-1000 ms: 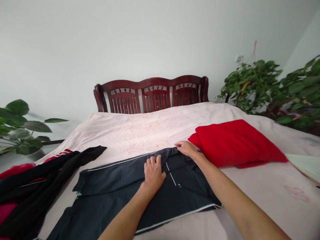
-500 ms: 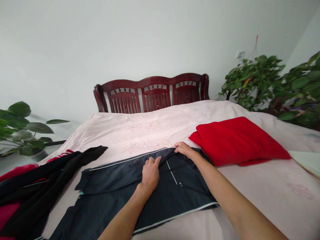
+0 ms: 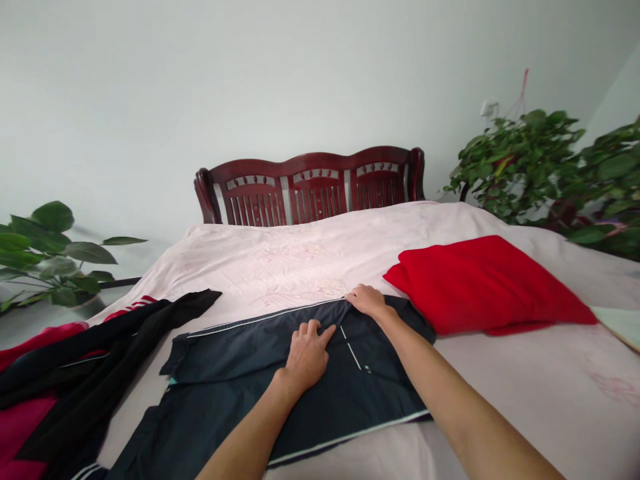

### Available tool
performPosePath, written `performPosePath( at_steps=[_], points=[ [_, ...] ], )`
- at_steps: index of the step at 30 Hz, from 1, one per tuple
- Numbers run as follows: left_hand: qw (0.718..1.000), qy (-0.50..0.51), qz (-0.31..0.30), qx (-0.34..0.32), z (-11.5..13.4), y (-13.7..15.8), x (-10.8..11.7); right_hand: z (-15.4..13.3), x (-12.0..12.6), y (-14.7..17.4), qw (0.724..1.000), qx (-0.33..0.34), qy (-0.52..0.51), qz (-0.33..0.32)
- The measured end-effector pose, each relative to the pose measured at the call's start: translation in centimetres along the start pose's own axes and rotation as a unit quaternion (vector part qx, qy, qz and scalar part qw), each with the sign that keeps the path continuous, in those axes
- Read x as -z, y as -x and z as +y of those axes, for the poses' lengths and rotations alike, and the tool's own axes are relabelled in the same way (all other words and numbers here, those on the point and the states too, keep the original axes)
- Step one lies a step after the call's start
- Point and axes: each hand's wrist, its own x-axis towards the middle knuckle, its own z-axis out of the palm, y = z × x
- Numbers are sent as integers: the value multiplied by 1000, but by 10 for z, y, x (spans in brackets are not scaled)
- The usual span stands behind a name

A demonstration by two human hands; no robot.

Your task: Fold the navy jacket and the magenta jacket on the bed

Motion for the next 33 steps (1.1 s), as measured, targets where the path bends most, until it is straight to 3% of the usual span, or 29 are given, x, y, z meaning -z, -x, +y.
performPosePath(
  at_steps=[5,8,11,13,15,19,21,24,29,33],
  points=[
    [998,51,-24,-23,-4,13,8,-4,-8,12,996,9,58,62],
    [983,164,-43,-75,-23,23,23,-3,-3,17,994,11,83,75],
    [971,235,22,-47,-60,34,38,-10,6,22,989,6,105,103],
    [981,176,74,16,-88,39,42,-27,9,29,984,17,115,134],
    [992,81,81,52,-111,43,38,-55,4,39,980,57,110,156],
    [1000,-17,5,11,-135,50,21,-115,-27,66,974,188,51,113],
    [999,-34,-19,-12,-145,56,17,-128,-45,76,971,228,37,62],
    [998,-55,-25,-16,-176,76,21,-114,-60,77,975,217,52,14],
    [995,-81,1,62,-244,123,32,-64,-61,59,976,186,100,49],
    [986,41,50,156,-261,141,34,-53,-57,54,979,169,102,54]
  ],
)
